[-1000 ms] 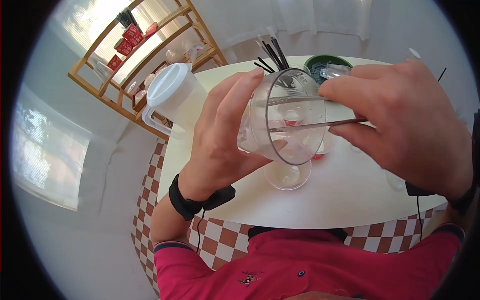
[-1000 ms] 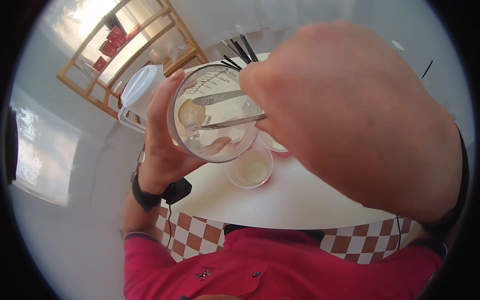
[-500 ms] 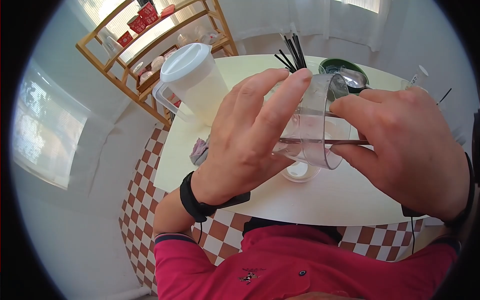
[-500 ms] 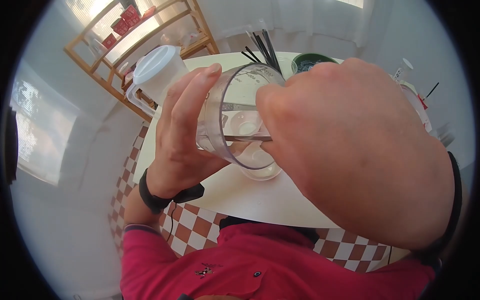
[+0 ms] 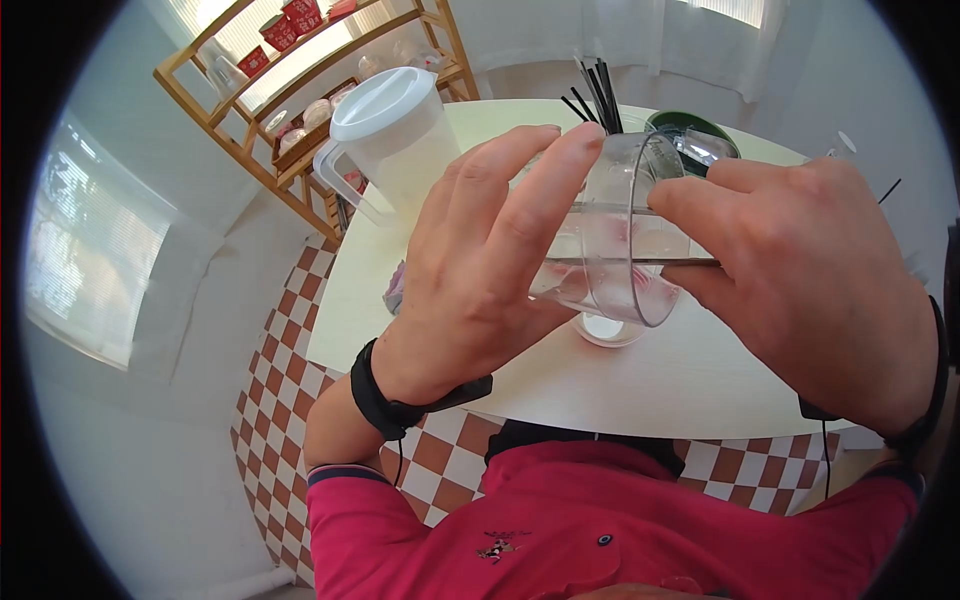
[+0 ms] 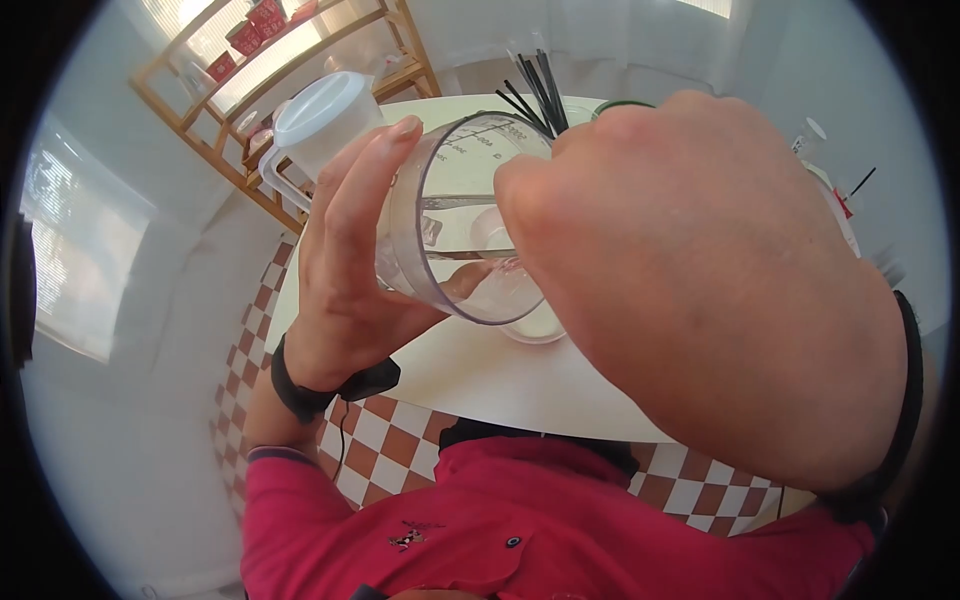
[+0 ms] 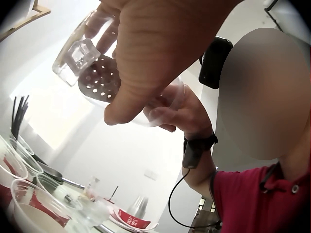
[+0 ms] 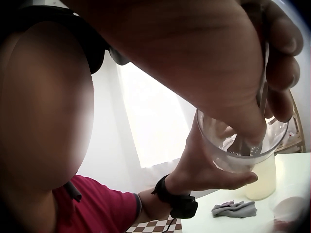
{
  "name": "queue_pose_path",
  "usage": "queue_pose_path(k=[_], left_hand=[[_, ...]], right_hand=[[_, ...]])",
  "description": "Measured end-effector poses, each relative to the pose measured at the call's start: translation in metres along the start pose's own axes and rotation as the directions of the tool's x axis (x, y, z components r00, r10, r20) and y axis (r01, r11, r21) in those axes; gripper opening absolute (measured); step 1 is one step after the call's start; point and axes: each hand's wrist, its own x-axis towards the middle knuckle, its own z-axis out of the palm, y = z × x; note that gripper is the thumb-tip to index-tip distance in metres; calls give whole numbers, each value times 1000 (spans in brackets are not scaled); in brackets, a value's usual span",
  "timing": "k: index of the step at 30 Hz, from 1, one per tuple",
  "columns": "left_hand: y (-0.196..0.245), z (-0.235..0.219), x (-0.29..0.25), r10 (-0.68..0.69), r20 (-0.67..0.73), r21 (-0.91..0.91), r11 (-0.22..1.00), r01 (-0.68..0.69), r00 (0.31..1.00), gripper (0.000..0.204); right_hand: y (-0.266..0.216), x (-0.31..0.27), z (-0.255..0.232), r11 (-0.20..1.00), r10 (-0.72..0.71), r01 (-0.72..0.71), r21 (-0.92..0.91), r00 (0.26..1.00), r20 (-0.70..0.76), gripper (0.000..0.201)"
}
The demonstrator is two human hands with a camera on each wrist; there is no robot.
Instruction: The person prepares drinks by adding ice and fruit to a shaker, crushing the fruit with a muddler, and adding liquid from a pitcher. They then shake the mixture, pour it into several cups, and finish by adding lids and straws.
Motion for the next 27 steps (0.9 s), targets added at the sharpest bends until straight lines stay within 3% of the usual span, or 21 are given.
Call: queue_pose_path(k=[7,10,12,15,19,22,25,27], left_hand=[[-2,-6,-3,7,-18,30,1000,-7,1000,104],[-2,-7,-5,4,-2,53,999,-4,1000,104],[-4,-7,-6,-1,-10,52,999,2,1000,103],[-4,-8,-6,-10,-36,31,999,11,999,103],[-6,-11,-8,-19,-30,38,999,21,999,104],[-9,-10,-10,-26,-24,44,999,27,999,105],[-10,-11,-11,-26,-31,50,998,27,999,105],[-10,-12,-9,-22,-41,45,999,24,999,104]], right_hand=[[-7,3,-2,999,-2,2,-41,1000,-10,30],[-38,15,-18,997,60,-59,-54,998,17,31],[-45,17,-20,998,29,-31,-49,998,-47,32],[-25,4,-1,996,-79,71,-53,984,-159,31],[-14,9,5,999,-25,24,-37,999,-44,32],[-25,12,-1,997,-63,68,37,992,-113,32],[-30,11,0,995,-92,97,15,977,-194,32],[-27,11,4,996,-83,78,-37,982,-169,31]])
